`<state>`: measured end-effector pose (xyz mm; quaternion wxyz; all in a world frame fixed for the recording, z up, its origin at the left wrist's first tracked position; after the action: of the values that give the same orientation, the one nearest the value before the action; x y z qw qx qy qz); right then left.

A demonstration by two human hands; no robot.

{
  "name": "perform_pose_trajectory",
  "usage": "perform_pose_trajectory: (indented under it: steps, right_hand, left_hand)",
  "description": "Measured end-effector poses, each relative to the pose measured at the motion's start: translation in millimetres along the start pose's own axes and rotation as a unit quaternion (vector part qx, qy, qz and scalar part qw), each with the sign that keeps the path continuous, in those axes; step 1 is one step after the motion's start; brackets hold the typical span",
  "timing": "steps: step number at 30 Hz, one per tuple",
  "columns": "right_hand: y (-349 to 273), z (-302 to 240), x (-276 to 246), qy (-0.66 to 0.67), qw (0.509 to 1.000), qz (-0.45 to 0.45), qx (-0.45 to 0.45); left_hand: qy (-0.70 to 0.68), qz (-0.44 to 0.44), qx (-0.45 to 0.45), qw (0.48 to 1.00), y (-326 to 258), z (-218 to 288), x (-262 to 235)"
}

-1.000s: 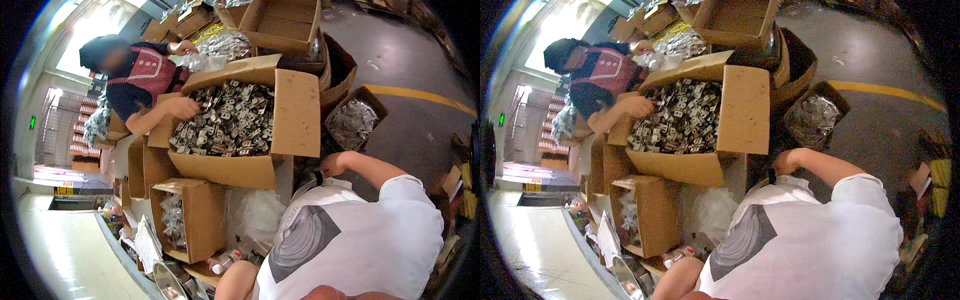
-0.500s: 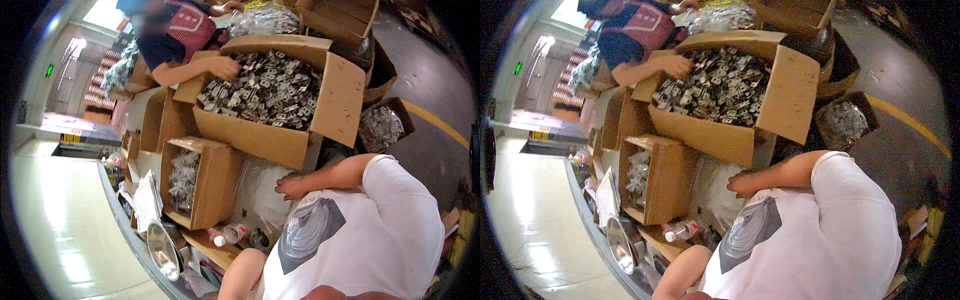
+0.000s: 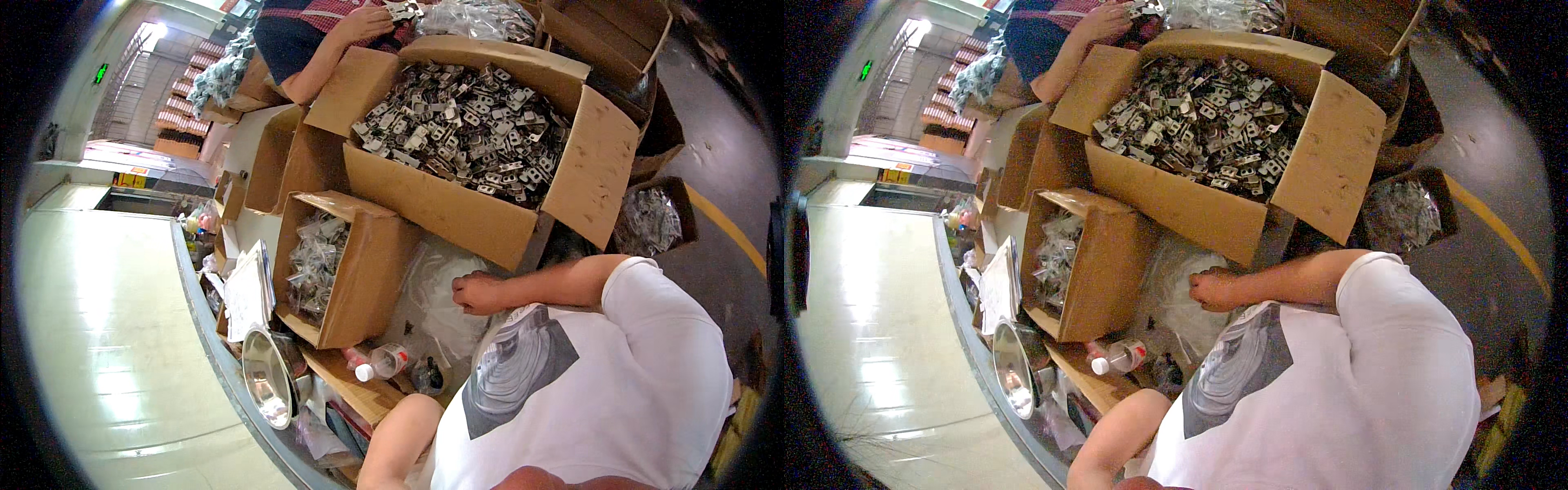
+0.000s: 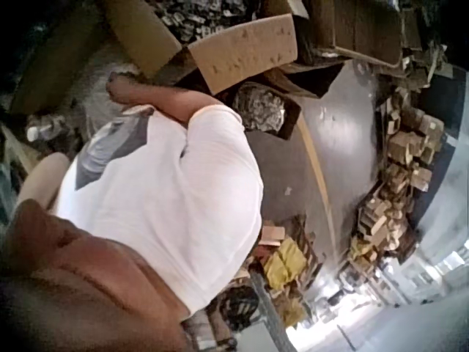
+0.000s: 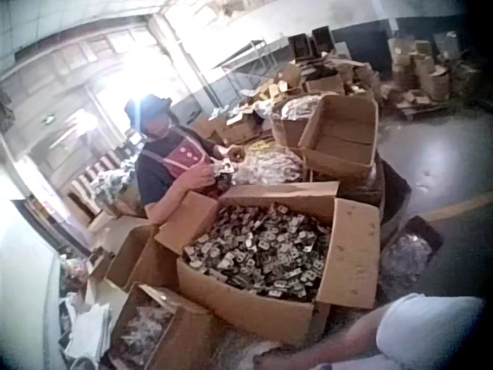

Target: The person picks up metal hinge components from cardboard boxes and places them into a clear plastic bag held in the other hand.

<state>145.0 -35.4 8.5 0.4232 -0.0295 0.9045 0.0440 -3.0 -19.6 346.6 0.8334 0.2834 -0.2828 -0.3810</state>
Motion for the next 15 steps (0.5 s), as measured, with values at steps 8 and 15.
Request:
perform_pose_trajectory:
  steps: [8,15]
  right_hand:
    - [-22.4,-45.1,-124.1,0.237,0.968,0.076,-0.042]
    - [-40.1,-52.2,-169.8,0.250,0.964,0.037,-0.084]
  left_hand:
    - [0.117,0.148,-0.197,0.962,-45.6,-74.0,-25.7]
    - [0.132,0.260,-0.451,0.843,-144.8,-156.4,-49.8]
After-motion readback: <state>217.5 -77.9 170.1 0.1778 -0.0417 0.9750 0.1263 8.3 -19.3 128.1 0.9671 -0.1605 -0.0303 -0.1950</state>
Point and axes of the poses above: each hand's wrist, its own y-axis towards the middle knuckle, its own x-axis out of the palm, z = x × y, the point moved 3 cm from there along y, towards the middle knuckle, and after that the axes turned 1 degree about y, right-handed, at the moved point
